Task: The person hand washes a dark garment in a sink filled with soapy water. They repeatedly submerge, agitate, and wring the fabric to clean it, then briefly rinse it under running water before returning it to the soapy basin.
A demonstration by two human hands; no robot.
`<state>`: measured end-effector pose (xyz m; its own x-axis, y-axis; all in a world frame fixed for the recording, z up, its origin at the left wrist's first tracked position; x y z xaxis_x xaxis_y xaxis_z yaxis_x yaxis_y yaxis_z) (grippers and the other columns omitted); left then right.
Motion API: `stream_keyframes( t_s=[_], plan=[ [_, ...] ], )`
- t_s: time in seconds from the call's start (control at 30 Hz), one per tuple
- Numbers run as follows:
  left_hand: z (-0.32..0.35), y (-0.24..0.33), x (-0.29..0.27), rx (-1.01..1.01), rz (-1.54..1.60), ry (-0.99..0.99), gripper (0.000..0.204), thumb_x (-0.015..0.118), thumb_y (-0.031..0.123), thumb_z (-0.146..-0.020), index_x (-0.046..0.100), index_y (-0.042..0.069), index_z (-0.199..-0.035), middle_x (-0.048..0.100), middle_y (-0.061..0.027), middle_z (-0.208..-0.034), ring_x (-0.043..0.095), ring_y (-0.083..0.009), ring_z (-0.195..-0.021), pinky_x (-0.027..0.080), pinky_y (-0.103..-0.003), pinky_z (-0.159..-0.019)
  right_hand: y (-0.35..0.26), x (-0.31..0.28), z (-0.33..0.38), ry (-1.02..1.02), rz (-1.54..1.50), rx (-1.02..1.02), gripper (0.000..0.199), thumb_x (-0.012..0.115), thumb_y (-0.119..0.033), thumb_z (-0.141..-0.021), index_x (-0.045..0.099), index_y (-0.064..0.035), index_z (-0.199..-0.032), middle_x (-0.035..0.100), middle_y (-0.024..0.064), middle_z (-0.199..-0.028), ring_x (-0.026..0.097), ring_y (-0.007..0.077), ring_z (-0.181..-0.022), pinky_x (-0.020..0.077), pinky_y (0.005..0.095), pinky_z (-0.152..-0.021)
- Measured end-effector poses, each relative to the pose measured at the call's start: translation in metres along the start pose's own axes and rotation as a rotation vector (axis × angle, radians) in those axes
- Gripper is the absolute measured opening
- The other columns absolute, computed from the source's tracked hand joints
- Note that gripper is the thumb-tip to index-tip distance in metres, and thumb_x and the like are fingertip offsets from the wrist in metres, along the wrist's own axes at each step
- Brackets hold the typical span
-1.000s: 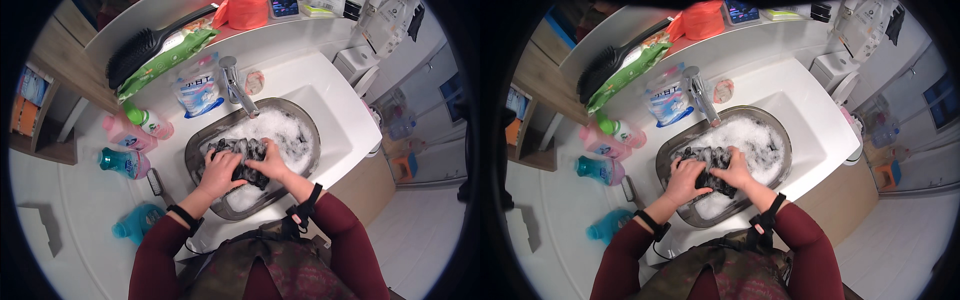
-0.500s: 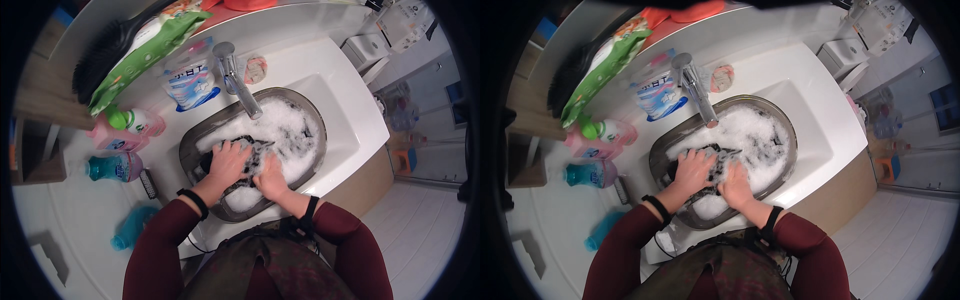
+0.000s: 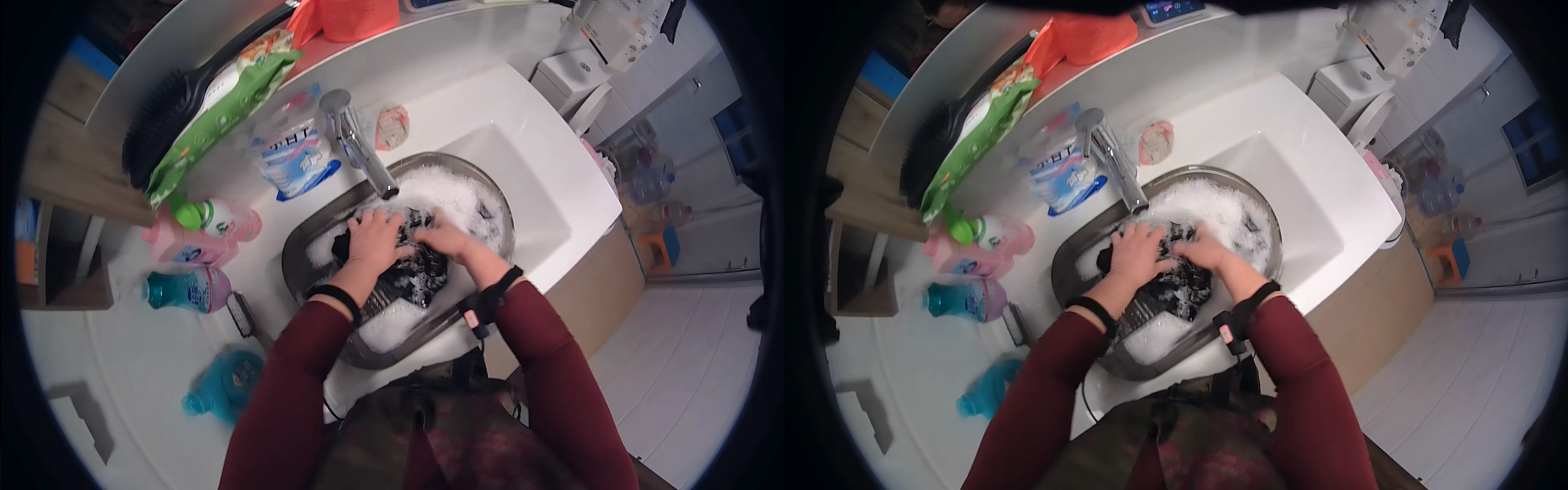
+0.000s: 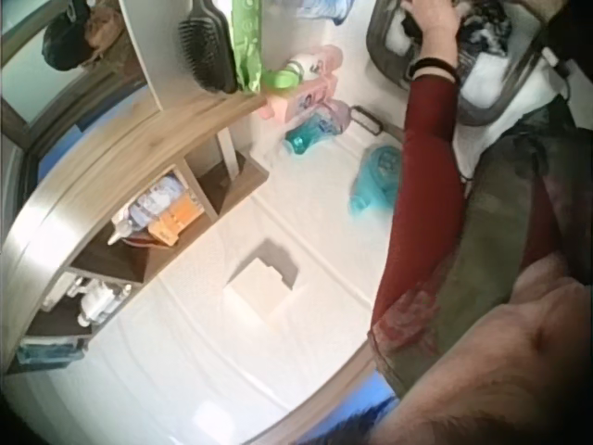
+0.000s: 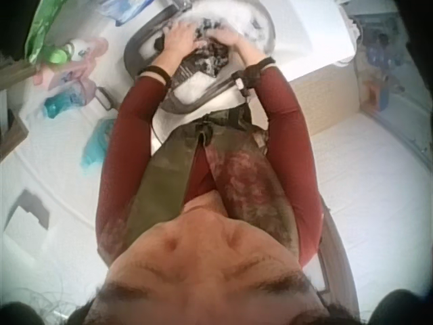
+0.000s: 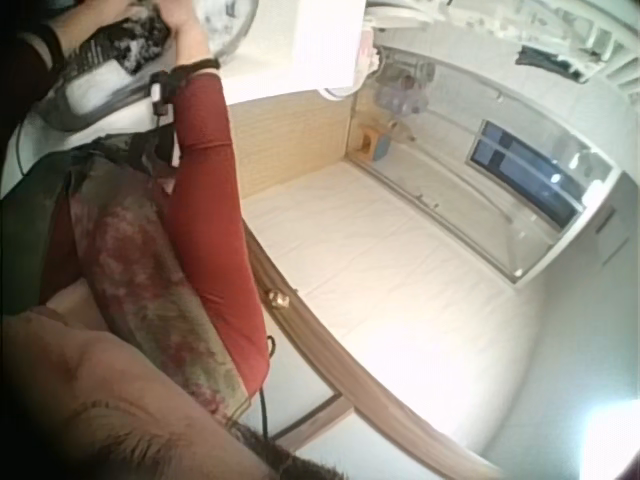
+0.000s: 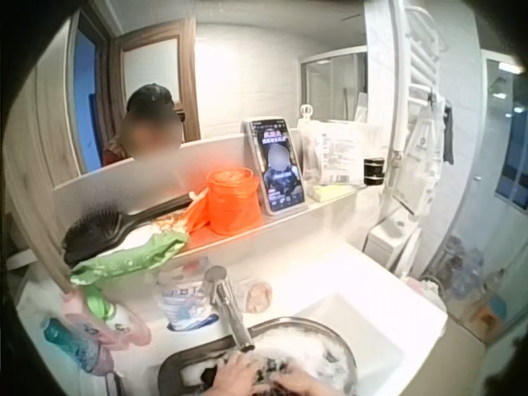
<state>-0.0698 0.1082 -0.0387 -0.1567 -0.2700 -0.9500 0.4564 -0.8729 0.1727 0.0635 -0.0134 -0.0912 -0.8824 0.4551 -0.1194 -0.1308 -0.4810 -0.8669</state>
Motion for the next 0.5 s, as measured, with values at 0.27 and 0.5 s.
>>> stream_keyframes(
  t_s=[0.27, 0.5],
  plan=[
    [0.124, -0.028, -0.022, 0.065, 0.256, 0.306, 0.103, 0.094, 0.037, -0.054, 0.045, 0.014, -0.142, 0.046, -0.0148, -0.136, 0.04, -0.0356, -0.132, 0.031, -0.049, -0.106, -0.018, 0.044, 0.109, 0.397, 0.263, -0.448, 0.067, 0.09, -0.027, -0.061, 0.057, 0.0002, -0.113, 0.057, 0.0211, -0.111, 0.056, 0.0357, -0.104, 0.0477, 0.0419, -0.093],
    [0.141, -0.023, -0.011, 0.014, 0.15, 0.008, 0.114, 0.094, 0.037, -0.052, 0.038, 0.024, -0.15, 0.031, -0.02, -0.15, 0.027, -0.048, -0.14, 0.033, -0.066, -0.107, -0.014, 0.091, 0.149, 0.119, 0.905, -0.575, 0.075, 0.083, -0.033, -0.066, 0.055, -0.0122, -0.132, 0.032, 0.0232, -0.152, 0.034, 0.0494, -0.134, 0.0345, 0.0624, -0.102]
  ],
)
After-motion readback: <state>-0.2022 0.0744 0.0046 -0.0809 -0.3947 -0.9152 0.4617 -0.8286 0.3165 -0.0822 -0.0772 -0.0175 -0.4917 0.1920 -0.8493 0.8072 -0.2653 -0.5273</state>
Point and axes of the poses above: each hand's wrist, its own z-axis away from the middle knuckle, its own x-axis out of the palm, y = z × x, the point moved 1 cm from there along -z, towards the middle knuckle
